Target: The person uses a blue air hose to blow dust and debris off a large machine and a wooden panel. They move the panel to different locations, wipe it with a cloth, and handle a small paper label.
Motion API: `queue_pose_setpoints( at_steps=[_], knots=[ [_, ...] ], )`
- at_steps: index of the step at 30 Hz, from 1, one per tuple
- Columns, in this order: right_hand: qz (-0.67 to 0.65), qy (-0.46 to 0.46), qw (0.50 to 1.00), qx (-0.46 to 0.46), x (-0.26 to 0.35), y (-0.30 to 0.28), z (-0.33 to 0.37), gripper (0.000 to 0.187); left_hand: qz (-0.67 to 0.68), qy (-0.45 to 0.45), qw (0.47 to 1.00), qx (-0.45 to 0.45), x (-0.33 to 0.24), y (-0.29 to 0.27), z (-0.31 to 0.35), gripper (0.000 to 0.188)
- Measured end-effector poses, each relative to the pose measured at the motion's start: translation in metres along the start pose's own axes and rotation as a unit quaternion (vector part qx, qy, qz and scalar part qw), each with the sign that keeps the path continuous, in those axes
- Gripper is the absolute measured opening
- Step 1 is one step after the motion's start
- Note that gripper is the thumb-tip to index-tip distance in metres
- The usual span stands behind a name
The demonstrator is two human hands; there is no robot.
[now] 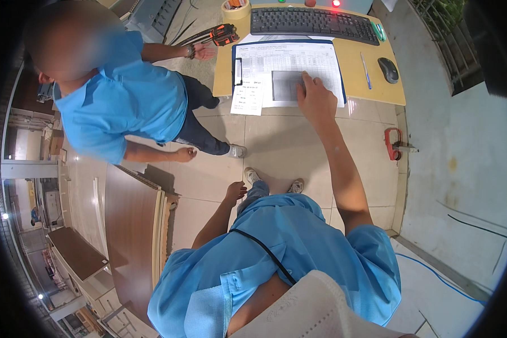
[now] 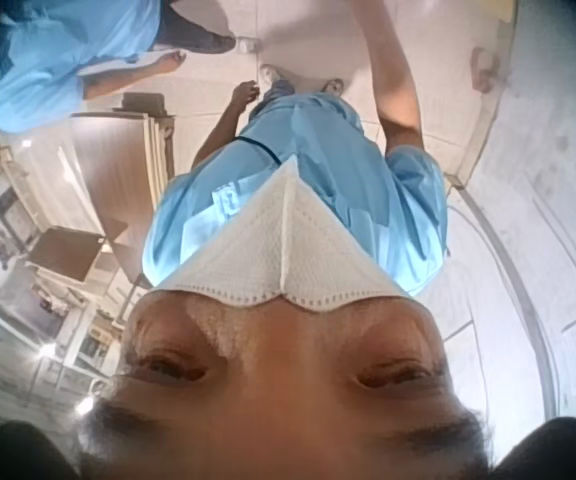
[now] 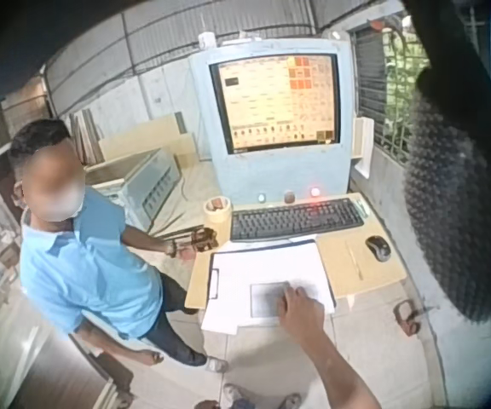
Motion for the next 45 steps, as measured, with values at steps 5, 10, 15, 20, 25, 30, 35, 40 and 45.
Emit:
queue_pose_setpoints(
  at_steps=[5, 10, 15, 20, 25, 30, 35, 40, 45],
  knots=[
    [-0.005, -0.005, 1.0, -0.001, 0.0, 0.001, -0.002, 0.041, 0.013, 0.021, 1.0, -0.001, -0.004, 0.002, 0.013, 0.042],
    [-0.026, -0.023, 0.997, -0.062, 0.011, -0.027, 0.008, 0.038, 0.052, 0.017, 0.998, -0.027, 0.035, -0.018, 0.036, 0.038],
    [-0.254, -0.083, 0.953, -0.144, 0.006, -0.036, 0.077, 0.022, 0.108, 0.014, 0.992, -0.067, 0.082, -0.07, 0.035, 0.033],
    [-0.192, 0.07, 0.972, 0.12, -0.02, 0.137, 0.203, 0.025, 0.01, -0.032, 0.998, -0.053, 0.104, -0.144, 0.018, 0.035],
    [-0.047, 0.125, 0.829, 0.544, 0.01, 0.295, 0.413, 0.05, 0.035, -0.033, 0.998, -0.031, 0.113, -0.245, 0.011, 0.048],
    [-0.13, 0.189, 0.807, 0.545, 0.09, 0.338, 0.436, 0.048, 0.15, 0.021, 0.987, -0.051, 0.058, -0.358, 0.006, 0.047],
    [-0.243, 0.217, 0.887, 0.326, 0.177, 0.341, 0.242, 0.047, 0.148, 0.302, 0.942, -0.009, -0.184, -0.397, 0.009, 0.053],
    [-0.356, 0.211, 0.91, 0.019, 0.245, 0.269, 0.015, 0.045, 0.096, 0.382, 0.913, 0.108, -0.369, -0.357, 0.028, 0.051],
    [-0.376, 0.243, 0.875, -0.187, 0.251, 0.219, -0.133, 0.044, -0.013, 0.425, 0.894, 0.144, -0.489, -0.353, 0.005, 0.046]
  ],
)
Point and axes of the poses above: each hand's wrist, its own z-axis away from the middle knuckle, its own y-axis out of the palm, x = y × z, the point moved 6 cm from there along -z, towards the middle knuckle, and after that the axes turned 1 degree about -x, right-handed, at the moved point
